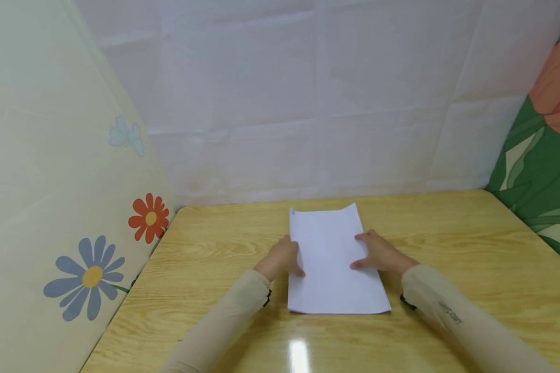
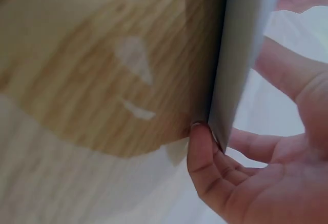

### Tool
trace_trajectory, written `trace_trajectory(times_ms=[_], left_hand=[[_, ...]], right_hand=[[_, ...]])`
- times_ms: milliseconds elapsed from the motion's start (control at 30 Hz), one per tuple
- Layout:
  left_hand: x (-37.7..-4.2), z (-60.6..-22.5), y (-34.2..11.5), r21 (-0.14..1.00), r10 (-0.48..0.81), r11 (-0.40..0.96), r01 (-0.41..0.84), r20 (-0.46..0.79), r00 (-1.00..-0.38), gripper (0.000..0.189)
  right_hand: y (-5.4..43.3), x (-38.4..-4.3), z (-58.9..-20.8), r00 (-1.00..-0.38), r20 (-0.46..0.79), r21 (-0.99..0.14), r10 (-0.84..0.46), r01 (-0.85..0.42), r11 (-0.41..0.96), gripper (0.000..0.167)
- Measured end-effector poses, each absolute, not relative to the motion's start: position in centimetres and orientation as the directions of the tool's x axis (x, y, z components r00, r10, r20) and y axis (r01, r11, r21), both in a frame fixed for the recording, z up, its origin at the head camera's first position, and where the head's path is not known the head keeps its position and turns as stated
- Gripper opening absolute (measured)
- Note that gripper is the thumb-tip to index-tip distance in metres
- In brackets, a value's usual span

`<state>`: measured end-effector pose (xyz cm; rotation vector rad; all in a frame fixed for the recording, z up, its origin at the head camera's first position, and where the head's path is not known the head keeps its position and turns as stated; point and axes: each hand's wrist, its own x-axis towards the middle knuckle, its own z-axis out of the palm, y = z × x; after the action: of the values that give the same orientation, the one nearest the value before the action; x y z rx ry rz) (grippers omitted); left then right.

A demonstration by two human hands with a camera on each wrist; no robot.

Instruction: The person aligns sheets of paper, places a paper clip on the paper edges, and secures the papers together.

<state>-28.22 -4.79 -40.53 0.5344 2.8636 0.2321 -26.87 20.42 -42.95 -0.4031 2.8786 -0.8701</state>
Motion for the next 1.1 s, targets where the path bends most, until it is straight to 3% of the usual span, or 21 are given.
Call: trace_trajectory(times_ms=[133,400,633,1100], left_hand=[[-28.1,-40.4,-4.6,0.16,0.372,0.926,0.343,-0.21,-0.904,0.042],[-29.2,-41.5,-4.4,0.137,0.347,0.937,0.321,-0.258,-0.902,0.051],[-31.2,-43.3,-4.8,0.128,0.356,0.934,0.334,-0.231,-0.906,0.054],[-30.0,-40.9,-4.5,0.155,0.35,0.934,0.32,-0.229,-0.908,0.048]], right_hand=[[20.4,-27.0,-43.0,-0.951,-0.055,-0.522,-0.303,-0.232,0.821,0.084],[20.6,-27.3,-43.0,-0.932,-0.086,-0.468,-0.353,-0.275,0.84,0.081],[20.3,-27.8,-42.8,-0.928,-0.108,-0.444,-0.358,-0.277,0.852,0.082],[20.6,-29.2,-42.8,-0.922,-0.158,-0.422,-0.353,-0.26,0.869,0.085]])
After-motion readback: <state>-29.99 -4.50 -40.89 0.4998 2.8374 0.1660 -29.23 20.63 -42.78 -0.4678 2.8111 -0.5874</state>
